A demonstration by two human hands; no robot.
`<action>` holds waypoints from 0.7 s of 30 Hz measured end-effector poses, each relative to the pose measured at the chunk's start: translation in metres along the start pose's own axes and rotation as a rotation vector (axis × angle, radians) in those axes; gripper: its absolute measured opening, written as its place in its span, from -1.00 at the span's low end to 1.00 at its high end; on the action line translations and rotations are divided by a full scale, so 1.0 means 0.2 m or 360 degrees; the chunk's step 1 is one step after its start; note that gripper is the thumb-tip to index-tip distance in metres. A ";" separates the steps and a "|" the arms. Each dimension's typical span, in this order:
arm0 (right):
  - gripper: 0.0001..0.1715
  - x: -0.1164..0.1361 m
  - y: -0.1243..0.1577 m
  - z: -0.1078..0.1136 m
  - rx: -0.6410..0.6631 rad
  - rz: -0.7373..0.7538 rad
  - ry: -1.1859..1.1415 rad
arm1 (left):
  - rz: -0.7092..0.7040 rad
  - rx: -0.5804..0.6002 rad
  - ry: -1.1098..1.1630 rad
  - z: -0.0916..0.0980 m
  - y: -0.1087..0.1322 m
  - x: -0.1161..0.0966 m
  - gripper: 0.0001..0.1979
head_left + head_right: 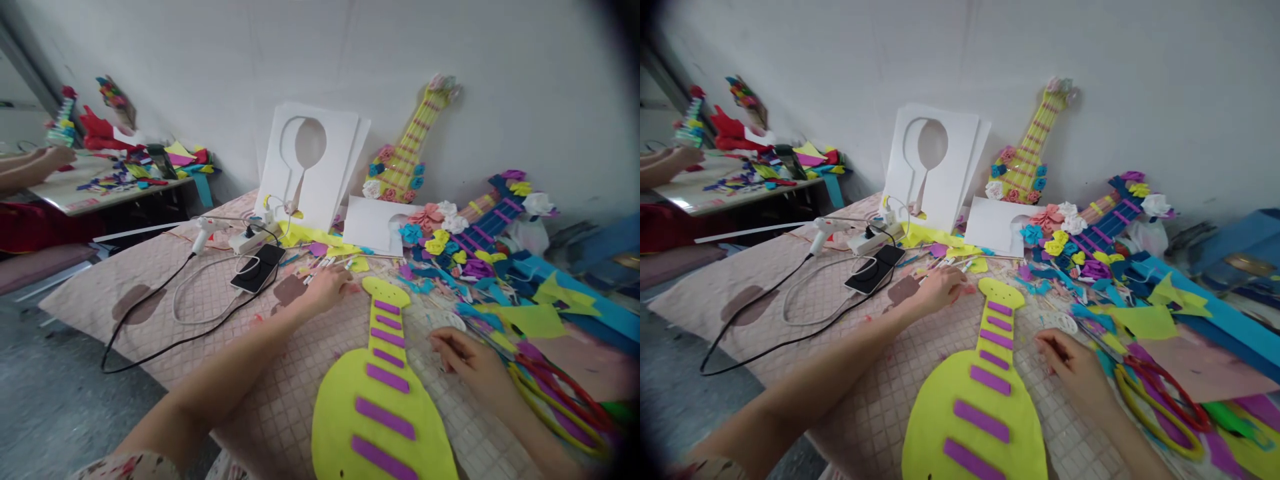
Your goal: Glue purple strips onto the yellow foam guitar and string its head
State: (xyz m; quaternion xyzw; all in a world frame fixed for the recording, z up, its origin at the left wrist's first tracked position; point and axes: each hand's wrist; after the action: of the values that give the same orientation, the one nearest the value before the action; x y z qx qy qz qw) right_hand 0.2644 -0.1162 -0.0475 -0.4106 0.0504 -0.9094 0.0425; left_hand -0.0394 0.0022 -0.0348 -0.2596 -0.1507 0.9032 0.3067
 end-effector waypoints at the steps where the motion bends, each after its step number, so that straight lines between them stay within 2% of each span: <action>1: -0.69 0.04 -0.05 0.00 0.0020 0.0050 0.0027 | -0.0062 0.0026 -0.0010 -0.01 0.00 -0.01 -0.80; 7: -0.72 0.31 -0.47 -0.05 0.0119 0.0567 0.0372 | -0.0178 0.0132 -0.0022 -0.05 0.03 -0.03 -0.74; 13: -0.73 0.43 -0.88 -0.18 0.0165 0.0699 0.0539 | -0.0158 0.0126 -0.0207 -0.06 0.04 -0.05 -0.74; 17: -0.76 0.51 -1.06 -0.27 0.0210 0.0800 0.0659 | -0.0135 0.0144 -0.0385 -0.06 0.03 -0.05 -0.71; 21: -0.81 0.66 -1.14 -0.45 0.0341 0.0963 0.0786 | -0.0139 0.0125 -0.0538 -0.07 0.02 -0.06 -0.74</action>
State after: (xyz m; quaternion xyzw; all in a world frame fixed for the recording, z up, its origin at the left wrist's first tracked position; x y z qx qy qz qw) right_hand 0.1012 0.0988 0.0211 -0.1397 0.0824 -0.9272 0.3375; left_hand -0.0255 -0.0072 -0.0438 -0.0850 -0.1758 0.9251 0.3258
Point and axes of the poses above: each hand's wrist, its own y-axis away from the middle knuckle, its own z-axis out of the back of the hand, x = y × z, and after that the axes turned 3 degrees about -x, right-handed
